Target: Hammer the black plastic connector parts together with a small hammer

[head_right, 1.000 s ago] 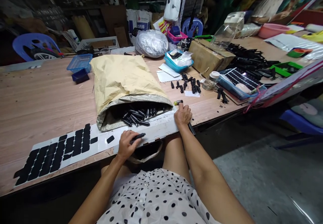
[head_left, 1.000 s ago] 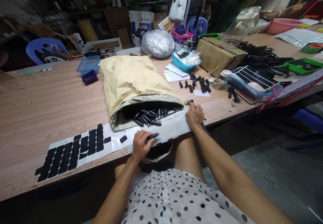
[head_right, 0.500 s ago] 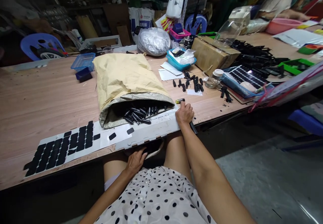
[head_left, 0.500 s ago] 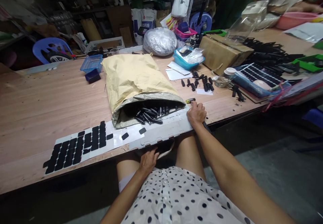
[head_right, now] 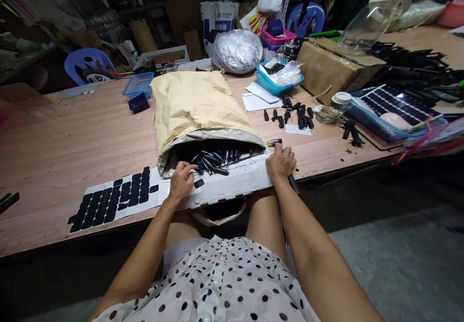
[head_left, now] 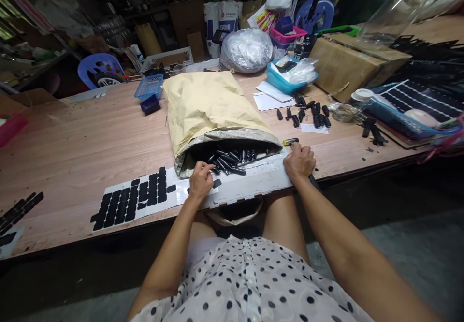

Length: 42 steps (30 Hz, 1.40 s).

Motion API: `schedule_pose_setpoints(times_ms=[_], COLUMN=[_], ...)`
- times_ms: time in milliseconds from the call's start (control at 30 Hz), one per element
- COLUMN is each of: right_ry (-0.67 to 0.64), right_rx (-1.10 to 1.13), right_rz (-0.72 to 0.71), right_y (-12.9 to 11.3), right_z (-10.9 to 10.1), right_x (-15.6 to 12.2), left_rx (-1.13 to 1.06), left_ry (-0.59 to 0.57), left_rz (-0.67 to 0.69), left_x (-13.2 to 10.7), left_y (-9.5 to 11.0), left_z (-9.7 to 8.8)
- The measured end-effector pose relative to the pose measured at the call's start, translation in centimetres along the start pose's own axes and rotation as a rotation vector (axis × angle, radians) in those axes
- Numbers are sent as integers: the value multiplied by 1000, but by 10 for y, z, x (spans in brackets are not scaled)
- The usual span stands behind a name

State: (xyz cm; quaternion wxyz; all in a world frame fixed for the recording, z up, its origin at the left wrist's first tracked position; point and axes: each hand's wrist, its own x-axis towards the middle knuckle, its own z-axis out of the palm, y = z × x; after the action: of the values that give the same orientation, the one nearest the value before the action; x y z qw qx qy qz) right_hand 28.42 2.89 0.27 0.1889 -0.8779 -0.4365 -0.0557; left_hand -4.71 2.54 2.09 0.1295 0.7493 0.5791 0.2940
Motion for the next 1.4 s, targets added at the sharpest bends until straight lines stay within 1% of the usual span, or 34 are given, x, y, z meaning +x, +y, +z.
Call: schedule_pose_setpoints(times_ms=[33,100,200,333,500,633,700,767,833,933,1400], right_ry=[-5,-10,-1,13,21,6,4,-3,-20,-36,11], right_rx=[1,3,5,-8,-26,-18,-12,-8,-11,-20,3], right_rz=[0,-2,-7,-16,-21,-10,-14,-18,-16,-8,6], right_y=[0,0,1,3,3,3,3,3,3,3,1], right_z=[0,0,2,6,7,6,6,5,3,2,1], right_x=[0,0,0,1,2,2,2,2,2,2,1], left_rx=[40,113,182,219,202,97,32,-16,-45,-70,-119], left_ry=[-40,-107,-164,-199,-213,-251,-285,-310,-310,-285,-265], left_rz=[27,78,97,92,86,159,182,171,131,69,51], left_x=[7,14,14,14,11,-7,-16,-22,-24,-24,-24], left_y=[-5,-11,-13,-13,-15,-3,7,17,23,24,21], left_z=[-1,-4,-7,-9,-10,-6,1,10,19,25,25])
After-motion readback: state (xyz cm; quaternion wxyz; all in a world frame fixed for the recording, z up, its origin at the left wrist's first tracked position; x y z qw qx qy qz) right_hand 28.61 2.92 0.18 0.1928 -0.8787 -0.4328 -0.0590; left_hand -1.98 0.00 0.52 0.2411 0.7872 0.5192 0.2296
